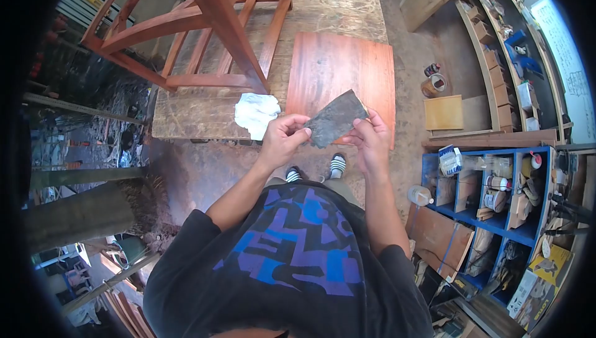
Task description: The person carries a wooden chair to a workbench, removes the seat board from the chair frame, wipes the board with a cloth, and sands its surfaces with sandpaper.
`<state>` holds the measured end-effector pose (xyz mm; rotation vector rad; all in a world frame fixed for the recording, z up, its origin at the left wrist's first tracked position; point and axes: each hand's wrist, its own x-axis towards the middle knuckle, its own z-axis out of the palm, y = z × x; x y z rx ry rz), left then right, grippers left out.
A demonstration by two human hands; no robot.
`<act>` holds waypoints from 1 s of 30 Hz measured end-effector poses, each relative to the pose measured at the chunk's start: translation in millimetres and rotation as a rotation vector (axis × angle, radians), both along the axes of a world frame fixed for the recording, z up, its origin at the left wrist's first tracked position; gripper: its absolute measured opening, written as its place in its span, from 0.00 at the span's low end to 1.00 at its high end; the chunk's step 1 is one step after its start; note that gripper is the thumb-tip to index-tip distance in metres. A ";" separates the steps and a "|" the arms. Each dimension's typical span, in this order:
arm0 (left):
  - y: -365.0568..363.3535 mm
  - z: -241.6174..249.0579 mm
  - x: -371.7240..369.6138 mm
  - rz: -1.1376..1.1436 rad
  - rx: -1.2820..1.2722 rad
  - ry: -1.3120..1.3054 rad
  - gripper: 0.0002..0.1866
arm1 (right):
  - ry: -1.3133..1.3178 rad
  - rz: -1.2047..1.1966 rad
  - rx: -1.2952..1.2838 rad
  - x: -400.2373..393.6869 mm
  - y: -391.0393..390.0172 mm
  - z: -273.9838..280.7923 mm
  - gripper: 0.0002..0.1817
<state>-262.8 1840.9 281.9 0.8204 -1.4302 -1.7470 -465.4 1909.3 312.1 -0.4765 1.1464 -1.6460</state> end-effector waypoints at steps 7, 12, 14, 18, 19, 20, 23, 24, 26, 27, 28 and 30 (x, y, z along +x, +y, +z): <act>-4.4 -7.2 7.1 0.068 0.011 0.053 0.11 | 0.018 0.016 -0.011 5.7 -6.7 -0.8 0.16; -6.4 -14.5 19.5 0.100 -0.024 -0.082 0.09 | 0.203 0.049 -0.004 7.9 -14.3 -5.2 0.14; -6.8 -16.2 21.4 0.141 -0.011 -0.083 0.08 | 0.265 0.054 -0.020 5.5 -15.4 -9.7 0.13; -15.8 -30.2 27.8 0.069 0.205 -0.013 0.08 | 0.943 -0.052 -0.247 14.8 -9.3 9.4 0.07; -18.6 -31.3 31.2 -0.008 0.304 0.005 0.08 | 1.255 -0.107 -0.357 19.0 -7.0 16.1 0.07; -16.1 -14.0 28.9 -0.009 0.444 0.111 0.09 | 1.316 -0.079 -0.401 20.6 -4.2 15.1 0.08; -5.0 14.7 7.9 0.013 0.581 0.286 0.11 | 1.445 -0.002 -0.488 22.1 5.3 9.3 0.12; -3.4 8.7 -0.6 0.034 0.439 0.250 0.11 | 1.458 0.018 -0.487 21.0 8.0 7.0 0.13; -3.1 2.2 -11.0 0.047 0.174 0.225 0.12 | 1.370 0.037 -0.403 20.9 16.8 2.3 0.14; -0.1 0.2 -14.7 0.080 0.154 0.196 0.12 | 1.265 0.034 -0.320 24.0 23.3 -0.4 0.15; 3.4 0.3 -18.0 0.110 0.133 0.166 0.12 | 1.158 0.028 -0.238 24.7 27.2 -3.4 0.15; 6.1 -2.3 -22.6 0.133 0.166 0.152 0.12 | 1.107 0.005 -0.254 21.5 31.6 -10.2 0.15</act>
